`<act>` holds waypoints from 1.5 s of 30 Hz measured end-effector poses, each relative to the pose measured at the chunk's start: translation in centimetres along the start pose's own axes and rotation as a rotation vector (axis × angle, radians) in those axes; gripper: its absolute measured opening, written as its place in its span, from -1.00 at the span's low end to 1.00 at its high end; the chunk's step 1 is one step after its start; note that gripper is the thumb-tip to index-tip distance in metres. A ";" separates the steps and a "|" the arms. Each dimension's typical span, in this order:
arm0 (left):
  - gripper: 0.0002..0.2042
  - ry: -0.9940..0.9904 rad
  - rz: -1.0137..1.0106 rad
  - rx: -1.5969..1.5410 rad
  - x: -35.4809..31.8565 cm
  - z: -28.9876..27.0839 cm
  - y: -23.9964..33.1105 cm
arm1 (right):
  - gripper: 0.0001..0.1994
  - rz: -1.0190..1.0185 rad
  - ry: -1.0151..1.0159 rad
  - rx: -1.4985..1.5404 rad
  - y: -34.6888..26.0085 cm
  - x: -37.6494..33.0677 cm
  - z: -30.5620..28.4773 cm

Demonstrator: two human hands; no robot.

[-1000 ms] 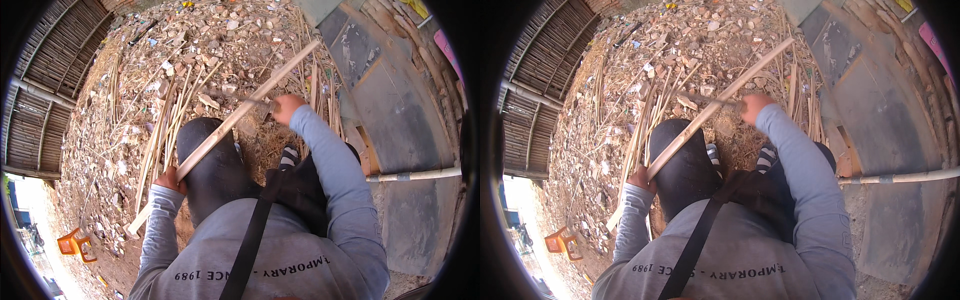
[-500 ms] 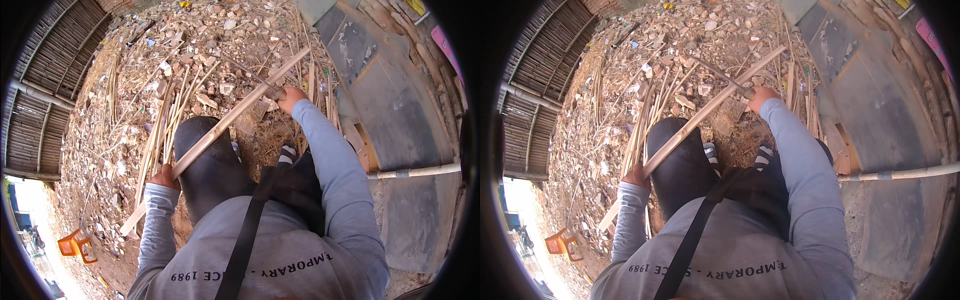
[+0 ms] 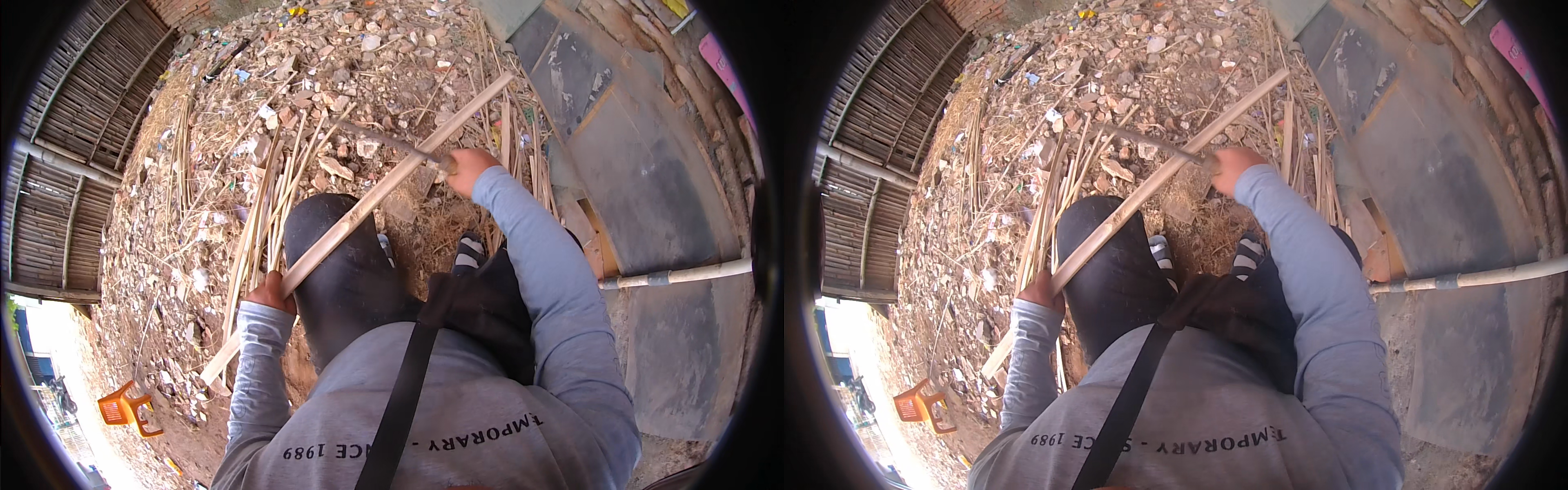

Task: The person strips the outer layer from a length of bamboo using a knife, repeatedly scraping the blade along the surface.

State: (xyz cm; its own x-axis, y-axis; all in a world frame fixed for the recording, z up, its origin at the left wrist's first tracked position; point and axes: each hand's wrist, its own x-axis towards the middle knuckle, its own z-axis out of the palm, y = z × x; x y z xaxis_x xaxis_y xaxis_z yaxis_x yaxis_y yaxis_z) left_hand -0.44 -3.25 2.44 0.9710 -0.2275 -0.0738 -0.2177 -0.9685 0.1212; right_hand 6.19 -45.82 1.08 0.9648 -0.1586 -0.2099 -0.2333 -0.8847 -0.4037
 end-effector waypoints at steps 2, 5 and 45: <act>-0.83 -0.004 -0.045 0.003 -0.1 0.6 -0.6 | -0.70 -0.122 -0.034 -0.095 -2.3 -0.8 -0.3; -0.83 0.015 0.045 0.002 0.5 0.9 -0.1 | -0.64 0.013 0.019 0.074 2.8 2.3 0.6; -0.76 0.022 0.008 -0.096 1.1 1.5 -0.5 | -0.57 0.123 0.292 0.162 6.2 3.3 0.3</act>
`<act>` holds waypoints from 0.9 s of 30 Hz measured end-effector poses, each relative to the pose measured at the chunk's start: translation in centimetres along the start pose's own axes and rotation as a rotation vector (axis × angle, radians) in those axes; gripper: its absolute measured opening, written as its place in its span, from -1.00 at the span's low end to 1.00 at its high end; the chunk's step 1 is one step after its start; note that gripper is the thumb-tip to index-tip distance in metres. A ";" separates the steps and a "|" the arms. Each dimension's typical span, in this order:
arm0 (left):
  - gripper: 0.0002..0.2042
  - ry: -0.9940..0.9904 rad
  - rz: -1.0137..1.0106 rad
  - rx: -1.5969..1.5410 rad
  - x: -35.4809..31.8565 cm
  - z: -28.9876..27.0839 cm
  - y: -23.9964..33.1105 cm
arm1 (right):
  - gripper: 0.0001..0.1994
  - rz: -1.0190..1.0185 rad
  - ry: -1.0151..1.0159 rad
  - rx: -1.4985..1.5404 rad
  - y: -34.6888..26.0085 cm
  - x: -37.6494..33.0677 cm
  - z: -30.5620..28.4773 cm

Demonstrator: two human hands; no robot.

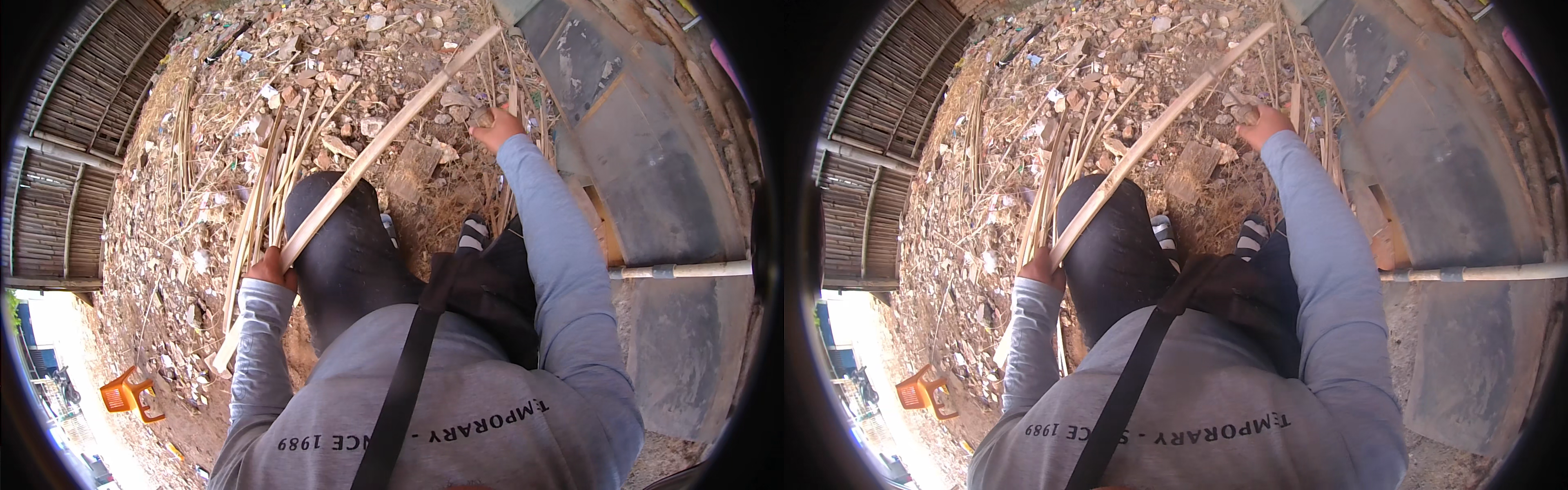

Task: The person strips the outer layer from a length of bamboo using a knife, repeatedly scraping the blade along the surface.

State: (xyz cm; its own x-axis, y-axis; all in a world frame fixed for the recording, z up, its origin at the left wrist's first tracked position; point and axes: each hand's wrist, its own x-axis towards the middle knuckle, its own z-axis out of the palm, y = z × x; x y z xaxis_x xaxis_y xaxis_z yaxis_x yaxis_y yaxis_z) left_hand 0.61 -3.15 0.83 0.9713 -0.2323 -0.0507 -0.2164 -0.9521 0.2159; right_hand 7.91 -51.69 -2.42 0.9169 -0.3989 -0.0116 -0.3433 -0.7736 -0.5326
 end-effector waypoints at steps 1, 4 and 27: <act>-0.75 0.008 0.000 -0.019 -0.1 0.5 -0.5 | -0.51 -0.069 0.123 0.032 0.2 0.0 0.2; -0.79 0.046 -0.026 -0.053 -0.6 1.4 -1.0 | -0.42 -0.091 0.097 0.098 -2.2 -1.1 -1.0; -0.41 -0.320 -0.077 -0.706 -3.2 0.2 -2.2 | -0.50 -0.529 -0.152 -0.055 -5.8 -4.7 -1.8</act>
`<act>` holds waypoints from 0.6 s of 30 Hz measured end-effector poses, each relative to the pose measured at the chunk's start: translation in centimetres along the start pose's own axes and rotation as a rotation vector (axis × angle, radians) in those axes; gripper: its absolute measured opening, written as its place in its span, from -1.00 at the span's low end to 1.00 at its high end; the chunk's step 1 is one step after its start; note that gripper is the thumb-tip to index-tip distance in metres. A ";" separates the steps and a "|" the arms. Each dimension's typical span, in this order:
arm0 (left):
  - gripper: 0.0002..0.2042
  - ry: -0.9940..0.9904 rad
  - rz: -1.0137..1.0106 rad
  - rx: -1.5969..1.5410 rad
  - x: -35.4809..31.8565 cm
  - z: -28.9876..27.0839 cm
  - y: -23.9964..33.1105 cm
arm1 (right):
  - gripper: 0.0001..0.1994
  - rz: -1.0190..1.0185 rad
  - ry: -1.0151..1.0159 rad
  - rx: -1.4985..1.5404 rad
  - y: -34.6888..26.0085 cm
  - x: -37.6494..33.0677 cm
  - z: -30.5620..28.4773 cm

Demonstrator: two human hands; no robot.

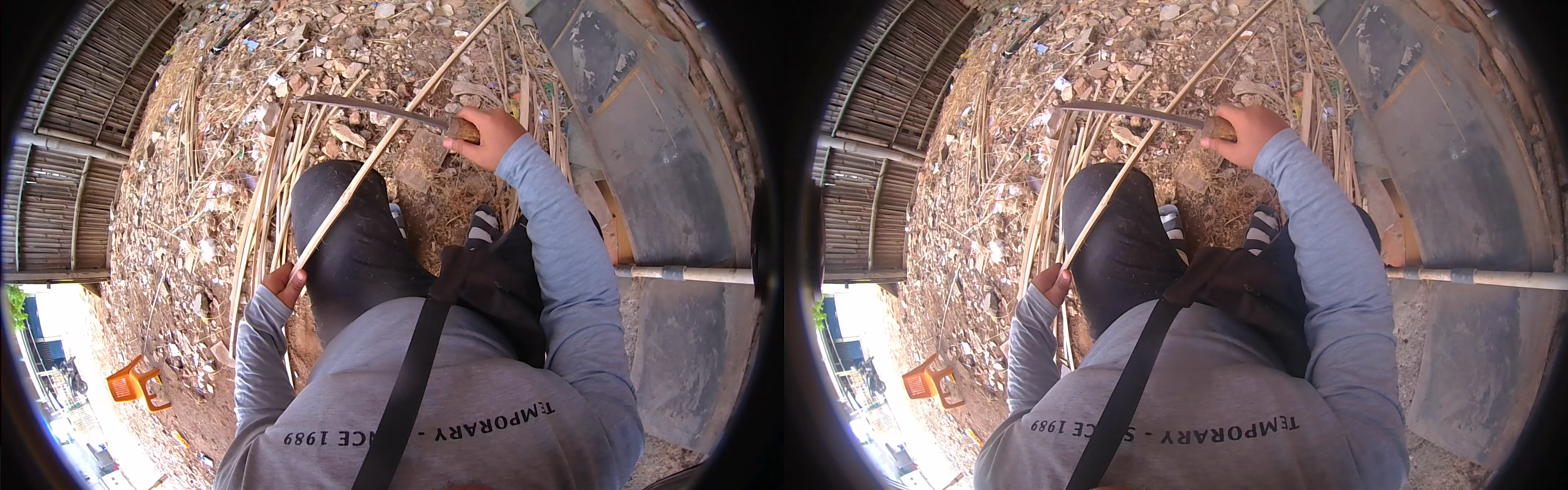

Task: The person strips the outer layer from a length of bamboo using a knife, repeatedly scraping the blade along the surface.

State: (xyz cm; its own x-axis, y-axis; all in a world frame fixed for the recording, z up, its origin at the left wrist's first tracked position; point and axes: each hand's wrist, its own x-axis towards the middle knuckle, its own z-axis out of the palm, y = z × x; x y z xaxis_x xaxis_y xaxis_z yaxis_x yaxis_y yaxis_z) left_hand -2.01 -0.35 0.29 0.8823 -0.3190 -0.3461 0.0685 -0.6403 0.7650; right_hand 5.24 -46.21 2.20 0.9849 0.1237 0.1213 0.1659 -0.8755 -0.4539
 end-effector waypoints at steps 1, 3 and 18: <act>-0.41 -0.020 -0.039 -0.001 0.0 -0.1 -0.2 | -0.50 -0.001 0.000 0.001 -0.2 0.0 -0.1; -0.41 -0.040 -0.080 -0.002 0.0 -0.3 -0.4 | -0.55 -0.081 0.025 -0.052 -1.0 -0.2 -0.4; -0.47 -0.145 -0.212 -0.203 0.6 -0.4 -1.4 | -0.64 -0.163 0.031 -0.133 -2.1 -0.3 -0.2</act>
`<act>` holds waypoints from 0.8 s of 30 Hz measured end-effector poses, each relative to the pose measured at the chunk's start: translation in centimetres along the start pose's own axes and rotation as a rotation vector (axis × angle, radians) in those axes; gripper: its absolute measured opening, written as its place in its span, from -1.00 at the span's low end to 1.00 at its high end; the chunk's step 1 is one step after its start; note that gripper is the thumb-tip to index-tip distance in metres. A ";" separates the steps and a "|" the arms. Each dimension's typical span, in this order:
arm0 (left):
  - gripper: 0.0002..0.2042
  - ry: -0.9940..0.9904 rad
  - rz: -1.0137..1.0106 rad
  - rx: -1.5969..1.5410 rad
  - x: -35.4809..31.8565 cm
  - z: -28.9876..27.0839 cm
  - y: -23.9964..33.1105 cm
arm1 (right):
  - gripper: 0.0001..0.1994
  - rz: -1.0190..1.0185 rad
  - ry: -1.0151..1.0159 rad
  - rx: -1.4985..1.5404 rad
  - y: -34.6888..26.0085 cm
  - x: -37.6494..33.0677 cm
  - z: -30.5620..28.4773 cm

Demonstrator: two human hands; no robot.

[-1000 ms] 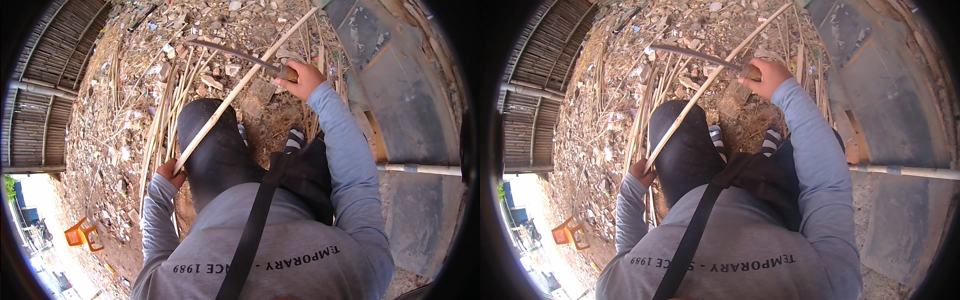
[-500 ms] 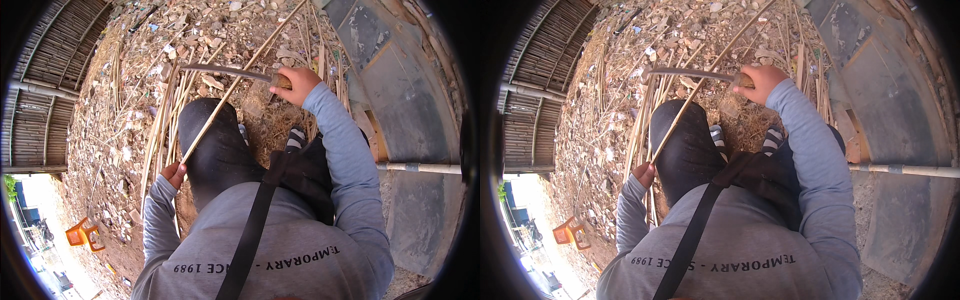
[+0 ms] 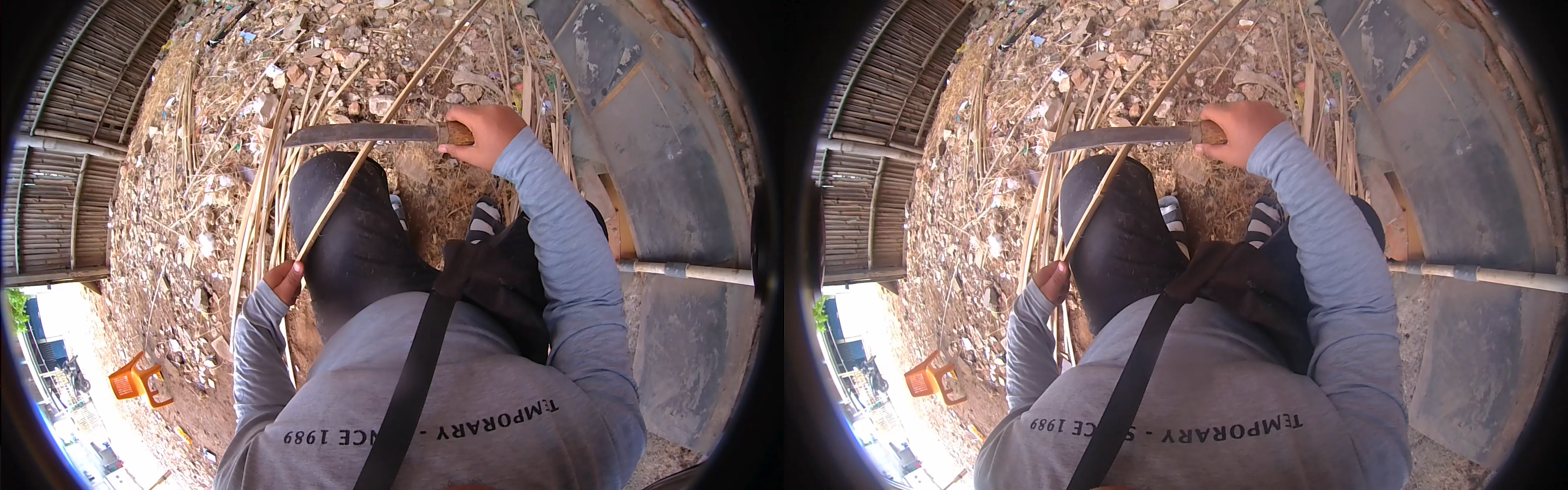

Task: The person strips the outer layer from a length of bamboo using a knife, repeatedly scraping the blade along the surface.

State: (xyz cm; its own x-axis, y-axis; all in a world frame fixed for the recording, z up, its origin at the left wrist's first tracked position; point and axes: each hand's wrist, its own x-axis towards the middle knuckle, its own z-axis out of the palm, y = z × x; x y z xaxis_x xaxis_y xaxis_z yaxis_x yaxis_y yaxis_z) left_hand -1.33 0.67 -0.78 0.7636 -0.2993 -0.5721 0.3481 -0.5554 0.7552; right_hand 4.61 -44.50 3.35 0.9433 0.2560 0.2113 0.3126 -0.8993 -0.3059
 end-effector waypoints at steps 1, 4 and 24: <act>-0.47 0.006 -0.002 0.003 -0.1 0.0 0.2 | -0.64 0.000 -0.002 0.001 0.0 0.0 0.1; -0.48 0.025 -0.012 0.003 -0.2 0.2 0.1 | -0.67 0.011 -0.024 -0.025 -0.1 0.2 -0.1; -0.46 0.188 0.134 0.279 -0.4 1.4 -0.3 | -0.64 0.063 -0.003 -0.002 0.3 0.0 -2.0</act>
State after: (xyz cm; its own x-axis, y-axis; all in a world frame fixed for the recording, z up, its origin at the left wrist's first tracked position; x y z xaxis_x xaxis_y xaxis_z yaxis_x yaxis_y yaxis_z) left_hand -2.50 -0.14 -1.29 0.8880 -0.2508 -0.3854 0.0959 -0.7186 0.6888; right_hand 4.45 -45.53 5.13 0.9614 0.2002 0.1886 0.2525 -0.9145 -0.3163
